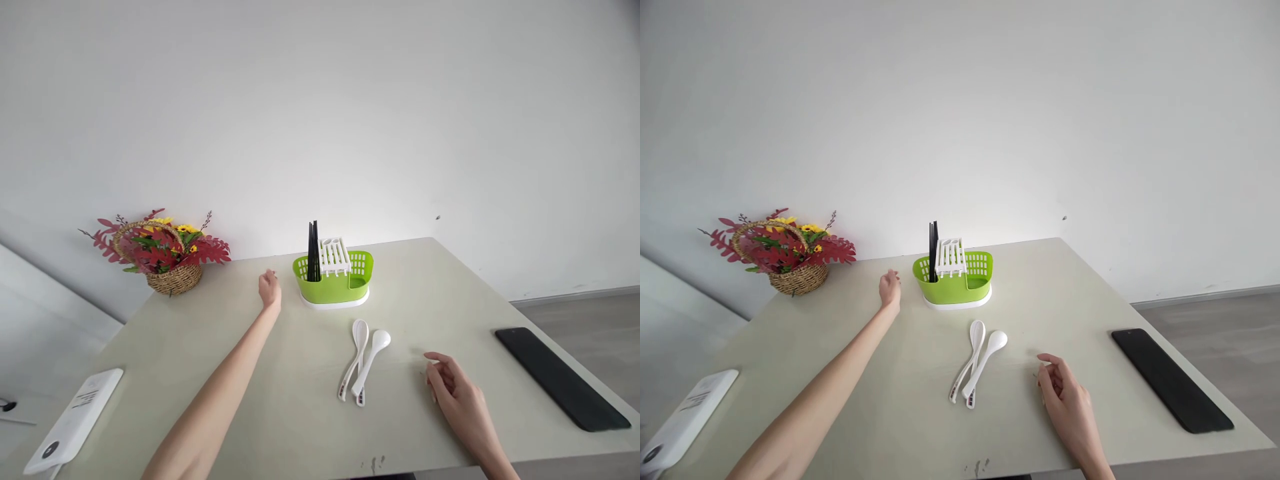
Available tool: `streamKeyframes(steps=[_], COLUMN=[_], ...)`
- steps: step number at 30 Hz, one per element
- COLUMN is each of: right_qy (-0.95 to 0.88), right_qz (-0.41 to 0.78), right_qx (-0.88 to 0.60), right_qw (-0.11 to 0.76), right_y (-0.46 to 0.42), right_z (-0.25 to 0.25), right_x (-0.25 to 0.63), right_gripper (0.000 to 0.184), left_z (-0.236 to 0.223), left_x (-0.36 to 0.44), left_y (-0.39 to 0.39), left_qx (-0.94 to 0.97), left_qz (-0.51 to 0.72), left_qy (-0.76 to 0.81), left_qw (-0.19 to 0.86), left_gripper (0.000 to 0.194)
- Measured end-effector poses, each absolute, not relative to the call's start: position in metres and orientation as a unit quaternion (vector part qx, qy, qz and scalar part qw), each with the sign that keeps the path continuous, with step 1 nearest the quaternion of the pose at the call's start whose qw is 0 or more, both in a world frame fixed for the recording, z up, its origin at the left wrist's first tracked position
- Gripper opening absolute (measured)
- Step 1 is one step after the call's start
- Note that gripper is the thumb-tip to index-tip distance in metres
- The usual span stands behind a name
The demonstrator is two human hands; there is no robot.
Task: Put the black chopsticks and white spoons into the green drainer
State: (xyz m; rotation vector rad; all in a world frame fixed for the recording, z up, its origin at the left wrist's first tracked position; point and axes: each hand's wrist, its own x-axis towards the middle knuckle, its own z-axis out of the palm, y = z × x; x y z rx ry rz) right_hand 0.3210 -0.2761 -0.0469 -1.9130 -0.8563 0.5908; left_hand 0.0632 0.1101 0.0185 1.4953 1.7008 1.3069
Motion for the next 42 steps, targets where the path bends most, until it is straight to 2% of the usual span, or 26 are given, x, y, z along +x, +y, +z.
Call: streamKeyframes(steps=[5, 13, 15, 19, 24, 29, 35, 42], right_qy=[-0.345, -0.357, -0.364, -0.373, -0.379, -0.384, -0.391, -0.393], right_qz=[0.243, 0.239, 0.236, 0.230, 0.232, 0.236, 0.231, 0.223], right_qx=[-0.782, -0.789, -0.790, -0.791, -0.785, -0.783, -0.780, -0.779], right_qw=[0.458, 0.441, 0.433, 0.427, 0.431, 0.429, 0.430, 0.436], right_y=[-0.277, -0.277, -0.276, -0.276, -0.275, -0.273, -0.271, -0.268], right_z=[-0.048, -0.057, -0.057, -0.054, -0.049, -0.046, -0.043, -0.041], right_x=[0.319, 0.324, 0.324, 0.321, 0.317, 0.316, 0.314, 0.314], right_gripper=[0.045, 0.043, 0.044, 0.042, 0.041, 0.040, 0.039, 0.039], left_z=[-0.008, -0.009, -0.002, 0.018, 0.029, 0.018, 0.016, 0.064], left_x=[0.061, 0.072, 0.078, 0.101, 0.132, 0.150, 0.161, 0.160], left_y=[0.056, -0.049, -0.069, -0.101, -0.129, -0.142, -0.147, -0.148], left_qx=[0.628, 0.733, 0.799, 0.902, 0.950, 0.948, 0.950, 0.963], left_qz=[0.455, 0.381, 0.353, 0.305, 0.180, 0.103, 0.059, 0.046], left_qy=[0.560, 0.440, 0.370, 0.255, 0.257, 0.265, 0.250, 0.213], left_qw=[0.292, 0.352, 0.317, 0.170, 0.001, -0.146, -0.177, -0.161], left_gripper=[0.040, 0.048, 0.040, 0.017, 0.033, 0.029, 0.026, 0.021])
